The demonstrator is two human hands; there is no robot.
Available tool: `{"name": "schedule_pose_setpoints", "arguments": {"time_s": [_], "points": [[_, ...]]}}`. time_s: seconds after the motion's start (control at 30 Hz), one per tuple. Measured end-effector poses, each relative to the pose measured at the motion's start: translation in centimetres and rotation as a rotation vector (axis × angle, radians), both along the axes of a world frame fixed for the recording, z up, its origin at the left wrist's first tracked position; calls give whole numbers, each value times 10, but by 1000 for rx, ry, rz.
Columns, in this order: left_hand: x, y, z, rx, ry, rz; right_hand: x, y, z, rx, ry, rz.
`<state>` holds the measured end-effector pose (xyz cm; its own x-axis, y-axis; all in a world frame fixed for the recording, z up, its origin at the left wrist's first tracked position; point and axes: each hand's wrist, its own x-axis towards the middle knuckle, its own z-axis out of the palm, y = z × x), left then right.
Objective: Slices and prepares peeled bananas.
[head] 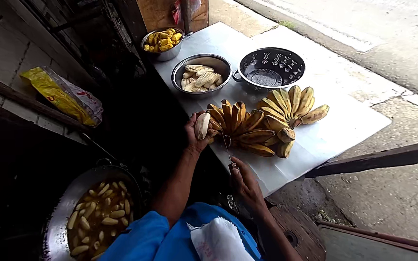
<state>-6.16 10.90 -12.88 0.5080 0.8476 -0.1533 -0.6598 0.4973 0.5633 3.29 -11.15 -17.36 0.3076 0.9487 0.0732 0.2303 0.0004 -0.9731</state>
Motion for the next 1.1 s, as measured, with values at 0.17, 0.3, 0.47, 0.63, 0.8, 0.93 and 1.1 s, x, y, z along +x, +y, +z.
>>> {"name": "schedule_pose_setpoints", "arguments": {"time_s": [0.17,0.3,0.47,0.63,0.8,0.93,1.1], "points": [[3,2,-5,-11,-30,2,-14,-8,3,-15,-278,-5],[0,-1,4,-96,85,76,-24,-14,6,-61,-393,-23],[2,-16,0,-108,140,80,-18,16,13,-129,-488,-32],[1,-40,1,-104,97,43,-11,37,16,-148,-456,-45],[-18,-32,7,-78,18,111,-22,13,8,-112,-438,0],[-17,-49,13,-64,42,97,-17,41,15,-134,-473,-50],[-16,-39,15,-121,33,103,-19,32,18,-151,-419,-22]]}}
